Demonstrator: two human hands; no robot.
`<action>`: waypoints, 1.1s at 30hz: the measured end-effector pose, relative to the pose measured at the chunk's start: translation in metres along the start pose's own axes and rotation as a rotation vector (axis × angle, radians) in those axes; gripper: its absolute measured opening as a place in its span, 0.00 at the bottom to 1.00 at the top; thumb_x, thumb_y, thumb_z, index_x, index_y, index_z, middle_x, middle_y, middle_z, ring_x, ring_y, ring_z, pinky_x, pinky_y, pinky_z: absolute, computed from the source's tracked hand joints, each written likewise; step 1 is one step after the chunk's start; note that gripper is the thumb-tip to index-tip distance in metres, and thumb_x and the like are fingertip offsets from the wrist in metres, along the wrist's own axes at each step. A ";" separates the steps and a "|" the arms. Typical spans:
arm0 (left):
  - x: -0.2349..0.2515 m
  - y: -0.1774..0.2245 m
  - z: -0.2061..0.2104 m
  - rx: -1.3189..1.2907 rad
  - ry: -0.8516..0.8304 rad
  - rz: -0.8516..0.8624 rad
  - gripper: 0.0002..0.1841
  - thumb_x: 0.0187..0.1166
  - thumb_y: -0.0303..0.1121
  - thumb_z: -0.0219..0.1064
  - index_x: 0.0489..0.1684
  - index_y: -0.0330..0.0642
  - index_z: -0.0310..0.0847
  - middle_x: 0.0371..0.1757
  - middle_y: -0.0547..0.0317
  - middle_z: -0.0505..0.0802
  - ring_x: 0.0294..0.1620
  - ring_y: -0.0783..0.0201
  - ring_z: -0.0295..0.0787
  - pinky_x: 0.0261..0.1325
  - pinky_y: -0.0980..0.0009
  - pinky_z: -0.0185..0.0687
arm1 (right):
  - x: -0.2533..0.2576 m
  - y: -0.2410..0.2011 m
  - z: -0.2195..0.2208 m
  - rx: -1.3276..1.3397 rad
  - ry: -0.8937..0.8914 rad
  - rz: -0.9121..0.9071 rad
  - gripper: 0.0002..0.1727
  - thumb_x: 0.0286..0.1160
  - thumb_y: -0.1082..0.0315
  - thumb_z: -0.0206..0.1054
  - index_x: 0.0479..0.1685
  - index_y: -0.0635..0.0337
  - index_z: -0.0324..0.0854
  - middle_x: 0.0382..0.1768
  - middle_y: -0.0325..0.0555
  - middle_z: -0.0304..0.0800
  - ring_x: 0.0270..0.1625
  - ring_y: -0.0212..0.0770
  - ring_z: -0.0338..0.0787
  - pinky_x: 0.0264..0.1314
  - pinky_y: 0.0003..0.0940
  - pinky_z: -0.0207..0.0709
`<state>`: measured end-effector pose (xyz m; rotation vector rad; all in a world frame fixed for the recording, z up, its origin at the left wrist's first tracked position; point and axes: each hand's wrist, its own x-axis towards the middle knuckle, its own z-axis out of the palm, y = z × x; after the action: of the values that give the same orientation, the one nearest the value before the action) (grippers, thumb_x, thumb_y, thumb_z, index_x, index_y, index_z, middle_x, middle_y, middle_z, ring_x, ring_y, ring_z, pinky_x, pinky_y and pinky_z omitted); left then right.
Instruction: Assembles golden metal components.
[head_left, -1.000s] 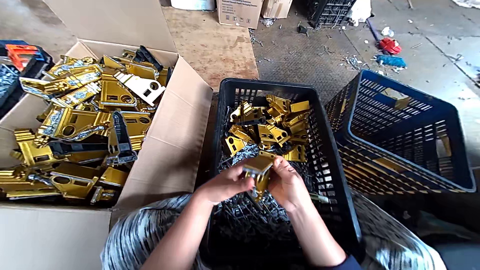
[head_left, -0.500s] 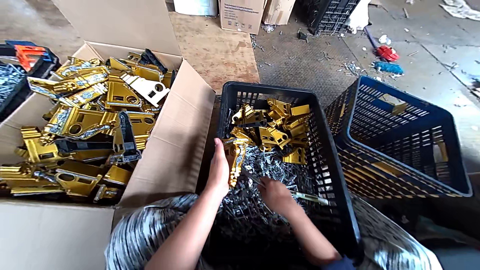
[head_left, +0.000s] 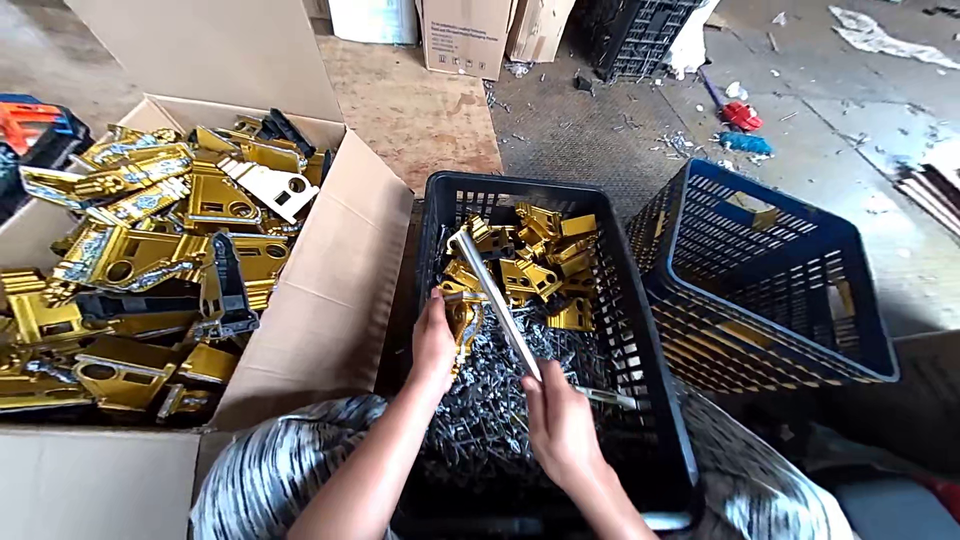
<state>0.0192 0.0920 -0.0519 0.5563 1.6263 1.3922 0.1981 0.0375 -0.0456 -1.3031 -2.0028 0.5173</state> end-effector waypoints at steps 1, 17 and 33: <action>0.000 0.000 0.000 0.004 0.005 0.001 0.33 0.93 0.57 0.36 0.72 0.41 0.77 0.65 0.46 0.86 0.68 0.59 0.82 0.70 0.54 0.76 | -0.001 -0.001 -0.001 0.100 0.125 -0.066 0.22 0.93 0.55 0.45 0.50 0.68 0.76 0.17 0.35 0.72 0.15 0.28 0.73 0.18 0.27 0.73; -0.018 0.003 -0.018 0.869 -0.504 0.685 0.25 0.91 0.53 0.50 0.42 0.46 0.90 0.33 0.56 0.92 0.38 0.55 0.91 0.43 0.46 0.83 | 0.052 0.032 -0.008 0.662 -0.480 0.452 0.17 0.66 0.55 0.78 0.45 0.58 0.86 0.21 0.29 0.81 0.17 0.23 0.72 0.20 0.21 0.68; -0.016 -0.017 -0.015 -0.333 -0.368 0.053 0.21 0.68 0.17 0.75 0.59 0.26 0.75 0.50 0.41 0.93 0.50 0.52 0.94 0.58 0.55 0.92 | 0.036 0.014 -0.014 -0.015 0.090 -0.039 0.21 0.89 0.58 0.51 0.54 0.67 0.82 0.17 0.40 0.79 0.16 0.34 0.78 0.21 0.36 0.76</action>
<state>0.0182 0.0664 -0.0626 0.6168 1.0691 1.4612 0.2071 0.0758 -0.0332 -1.2706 -1.9569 0.4188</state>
